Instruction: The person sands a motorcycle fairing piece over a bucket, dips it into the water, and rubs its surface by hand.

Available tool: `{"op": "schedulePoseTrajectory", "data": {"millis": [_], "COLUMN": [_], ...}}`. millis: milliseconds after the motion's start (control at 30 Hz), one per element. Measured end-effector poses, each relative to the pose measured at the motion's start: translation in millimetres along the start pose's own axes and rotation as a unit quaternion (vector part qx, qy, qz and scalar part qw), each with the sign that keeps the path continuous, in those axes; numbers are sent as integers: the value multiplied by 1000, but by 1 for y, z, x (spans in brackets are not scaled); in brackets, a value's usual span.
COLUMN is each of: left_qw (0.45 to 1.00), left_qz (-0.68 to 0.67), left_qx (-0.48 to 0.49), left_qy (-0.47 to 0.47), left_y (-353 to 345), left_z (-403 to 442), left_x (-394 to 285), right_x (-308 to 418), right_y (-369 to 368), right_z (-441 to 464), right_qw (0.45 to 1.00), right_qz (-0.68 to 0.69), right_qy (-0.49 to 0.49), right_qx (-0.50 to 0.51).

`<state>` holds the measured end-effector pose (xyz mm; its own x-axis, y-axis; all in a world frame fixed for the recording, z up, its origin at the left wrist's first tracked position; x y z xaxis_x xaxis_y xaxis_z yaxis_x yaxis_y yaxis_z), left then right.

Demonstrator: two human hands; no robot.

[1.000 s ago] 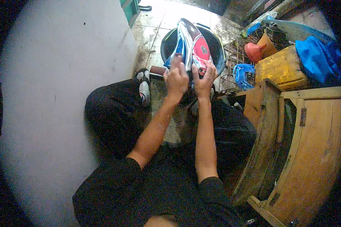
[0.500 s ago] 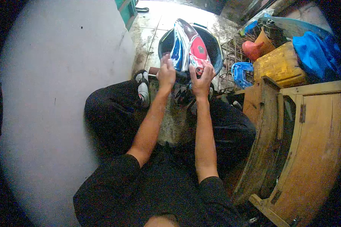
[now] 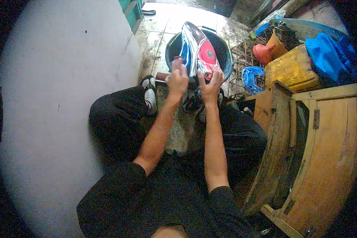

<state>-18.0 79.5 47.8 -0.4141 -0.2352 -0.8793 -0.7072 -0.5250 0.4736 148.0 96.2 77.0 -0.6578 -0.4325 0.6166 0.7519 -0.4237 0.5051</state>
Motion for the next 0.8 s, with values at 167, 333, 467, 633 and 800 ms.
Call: {"op": "schedulePoseTrajectory", "data": {"millis": [167,333,467,633,800], "left_qw": [986,994,995,994,998], "left_qz": [-23,-29,-100,0,29], "left_qx": [29,9,-20,13,14], "left_qy": [-160,-108,-19,-110,-48], "left_y": [1,-3,-15,-7,-1], "left_z": [-39,-20,29,-12,9], "left_x": [-58,-42,40,-29,-18], "right_x": [-22,-3,3,2,1], "right_y": [-9,0,4,1,3], "right_z": [-5,-3,0,0,-1], "right_qw": [999,1000,1000,1000,1000], "right_qz": [-9,-18,-5,3,-2], "right_qy": [45,20,-9,-3,1], "right_qx": [-20,-14,-7,-11,-12]}}
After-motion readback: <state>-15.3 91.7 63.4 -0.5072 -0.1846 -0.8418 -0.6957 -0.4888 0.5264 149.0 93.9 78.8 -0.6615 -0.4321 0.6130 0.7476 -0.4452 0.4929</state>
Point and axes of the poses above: each hand's wrist, its own z-axis towards the middle knuckle, its own y-axis out of the back of the hand, x = y × z, the point moved 7 cm from there along z, towards the middle knuckle, and after that the axes turned 6 degrees about -x, right-handed, at the moved point
